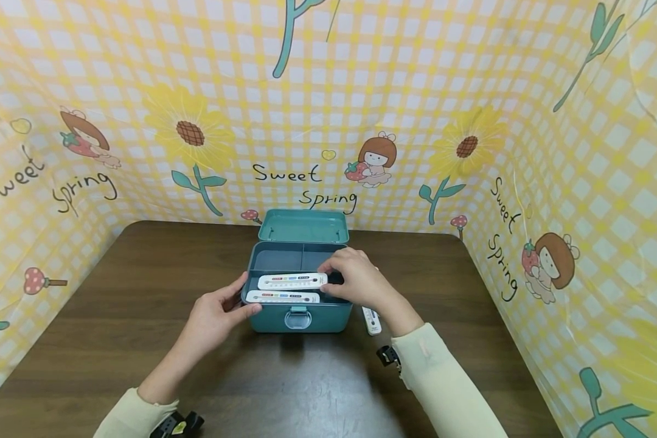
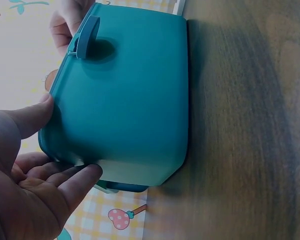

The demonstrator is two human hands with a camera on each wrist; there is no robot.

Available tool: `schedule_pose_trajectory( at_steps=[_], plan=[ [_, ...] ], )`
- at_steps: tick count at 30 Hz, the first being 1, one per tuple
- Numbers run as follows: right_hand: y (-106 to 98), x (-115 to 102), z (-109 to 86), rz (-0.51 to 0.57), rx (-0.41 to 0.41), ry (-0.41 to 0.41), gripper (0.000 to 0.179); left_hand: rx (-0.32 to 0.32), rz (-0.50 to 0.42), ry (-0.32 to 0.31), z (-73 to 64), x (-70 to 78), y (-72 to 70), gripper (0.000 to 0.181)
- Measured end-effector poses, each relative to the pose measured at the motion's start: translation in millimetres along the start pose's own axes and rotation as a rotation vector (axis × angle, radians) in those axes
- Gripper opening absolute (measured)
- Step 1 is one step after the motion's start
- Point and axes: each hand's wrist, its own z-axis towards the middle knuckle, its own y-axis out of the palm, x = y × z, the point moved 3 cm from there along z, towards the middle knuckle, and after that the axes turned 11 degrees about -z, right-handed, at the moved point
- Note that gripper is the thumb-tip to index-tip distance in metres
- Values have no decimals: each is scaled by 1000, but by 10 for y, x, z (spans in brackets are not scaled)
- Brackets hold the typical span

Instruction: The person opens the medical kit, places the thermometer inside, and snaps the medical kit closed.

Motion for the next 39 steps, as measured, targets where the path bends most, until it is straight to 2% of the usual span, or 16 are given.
schedule_pose_trajectory(
  at_steps=[19, 32, 39],
  plan=[
    [47, -6, 43, 2, -40, -42, 25, 12, 25, 8, -2, -2, 2, 86],
    [94, -33, 75, -41, -6, -58, 25, 10, 2, 15, -5, 13, 10, 83],
    [117, -51, 81, -69, 10, -22, 26, 7, 3, -1, 0, 11, 15, 84]
  ],
)
